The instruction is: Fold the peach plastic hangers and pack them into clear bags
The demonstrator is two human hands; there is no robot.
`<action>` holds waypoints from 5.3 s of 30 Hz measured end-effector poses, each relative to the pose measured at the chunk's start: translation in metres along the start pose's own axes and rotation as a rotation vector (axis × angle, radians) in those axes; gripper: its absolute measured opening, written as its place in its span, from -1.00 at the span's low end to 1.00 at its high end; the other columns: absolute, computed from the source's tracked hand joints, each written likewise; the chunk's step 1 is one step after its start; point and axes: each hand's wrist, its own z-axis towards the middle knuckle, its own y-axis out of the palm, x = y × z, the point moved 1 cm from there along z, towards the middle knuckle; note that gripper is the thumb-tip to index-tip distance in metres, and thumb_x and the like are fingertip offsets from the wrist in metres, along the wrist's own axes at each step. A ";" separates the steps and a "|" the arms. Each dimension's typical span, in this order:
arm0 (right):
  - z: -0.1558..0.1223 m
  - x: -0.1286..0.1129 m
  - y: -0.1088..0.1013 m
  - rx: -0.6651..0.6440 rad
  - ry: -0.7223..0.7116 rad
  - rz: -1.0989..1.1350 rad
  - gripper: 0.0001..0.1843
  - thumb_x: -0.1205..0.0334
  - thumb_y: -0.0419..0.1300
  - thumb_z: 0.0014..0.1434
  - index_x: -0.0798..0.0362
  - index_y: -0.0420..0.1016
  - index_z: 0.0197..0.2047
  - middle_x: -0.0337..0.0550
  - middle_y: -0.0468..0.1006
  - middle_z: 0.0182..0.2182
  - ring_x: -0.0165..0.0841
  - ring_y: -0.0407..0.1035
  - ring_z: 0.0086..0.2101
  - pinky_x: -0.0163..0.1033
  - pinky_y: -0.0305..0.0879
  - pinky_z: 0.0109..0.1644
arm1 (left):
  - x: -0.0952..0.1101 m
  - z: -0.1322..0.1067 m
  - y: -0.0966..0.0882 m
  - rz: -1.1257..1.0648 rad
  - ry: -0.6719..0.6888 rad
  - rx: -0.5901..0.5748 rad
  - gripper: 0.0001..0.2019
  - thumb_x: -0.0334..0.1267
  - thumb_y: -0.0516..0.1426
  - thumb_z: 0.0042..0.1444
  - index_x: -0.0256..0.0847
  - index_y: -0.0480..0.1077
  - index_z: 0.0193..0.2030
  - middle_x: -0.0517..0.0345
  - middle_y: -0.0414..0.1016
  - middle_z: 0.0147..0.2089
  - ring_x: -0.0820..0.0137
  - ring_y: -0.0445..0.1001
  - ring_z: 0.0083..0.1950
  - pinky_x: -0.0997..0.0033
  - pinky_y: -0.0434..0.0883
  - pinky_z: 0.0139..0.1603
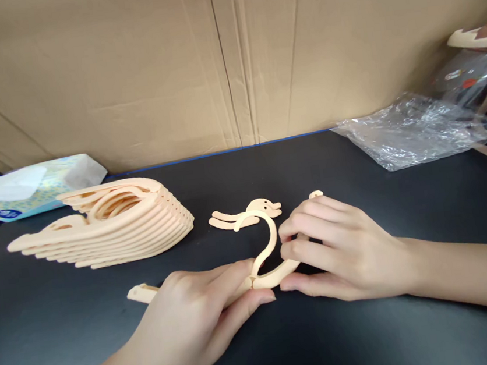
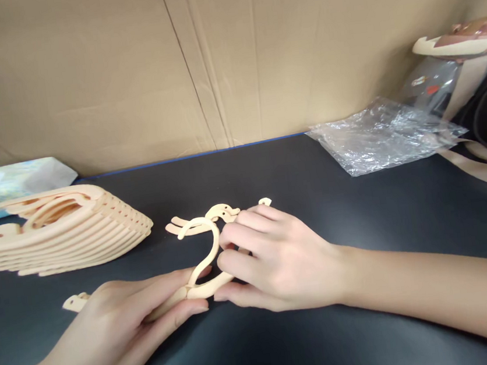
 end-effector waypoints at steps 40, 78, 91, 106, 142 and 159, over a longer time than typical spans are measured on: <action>0.001 0.001 0.000 -0.030 -0.060 0.127 -0.71 0.46 0.05 0.36 0.20 0.51 0.05 -0.20 0.61 -0.37 -0.38 0.41 -0.31 -0.22 0.28 -0.19 | -0.004 -0.005 0.006 0.016 0.067 0.023 -0.81 -0.23 0.07 0.40 -0.16 0.24 -0.28 0.37 0.29 -0.51 0.54 0.26 -0.59 0.46 0.07 -0.56; 0.001 0.021 0.004 -0.103 0.584 0.270 -0.87 0.31 0.10 0.37 0.02 0.37 -0.27 -0.37 0.41 -0.45 -0.42 0.25 -0.37 -0.23 0.08 -0.16 | -0.004 -0.005 0.002 0.051 0.088 -0.076 -0.73 -0.22 -0.04 0.47 -0.21 0.32 0.18 0.31 0.48 -0.36 0.51 0.50 -0.46 0.49 0.28 -0.49; -0.004 0.041 0.013 -0.112 0.514 -0.112 -0.80 0.37 0.10 0.22 0.11 0.34 -0.06 -0.22 0.55 -0.34 -0.29 0.38 -0.36 -0.16 0.17 -0.14 | -0.009 -0.004 0.003 0.118 0.056 0.090 -0.80 -0.35 0.02 0.41 -0.16 0.40 0.07 0.23 0.44 -0.24 0.44 0.41 -0.27 0.45 0.30 -0.28; -0.005 0.034 0.006 -0.208 0.295 -0.480 -0.78 0.46 -0.01 0.34 0.17 0.42 -0.05 -0.04 0.60 -0.28 -0.18 0.46 -0.30 -0.11 0.14 -0.20 | -0.018 0.002 0.002 0.173 0.008 0.034 -0.84 -0.37 -0.01 0.40 -0.19 0.35 0.01 -0.02 0.35 0.35 0.24 0.15 0.48 0.10 0.21 0.45; -0.007 0.035 0.003 -0.316 0.282 -0.517 -0.81 0.53 0.06 0.30 0.12 0.44 -0.24 -0.19 0.46 -0.40 -0.26 0.39 -0.38 -0.15 0.14 -0.20 | 0.008 -0.002 -0.008 0.778 0.108 0.135 -0.59 -0.33 -0.15 0.43 -0.48 0.50 -0.14 -0.19 0.66 -0.17 0.11 0.66 -0.25 0.19 0.55 -0.39; -0.003 0.026 0.001 -0.107 0.161 -0.376 -0.73 0.55 0.01 0.31 0.13 0.48 -0.09 -0.05 0.61 -0.16 -0.23 0.44 -0.23 -0.11 0.23 -0.04 | -0.005 -0.002 0.000 0.661 0.070 0.152 -0.62 -0.29 -0.09 0.42 -0.50 0.35 0.19 -0.23 0.54 0.16 0.03 0.54 0.16 0.06 0.44 0.10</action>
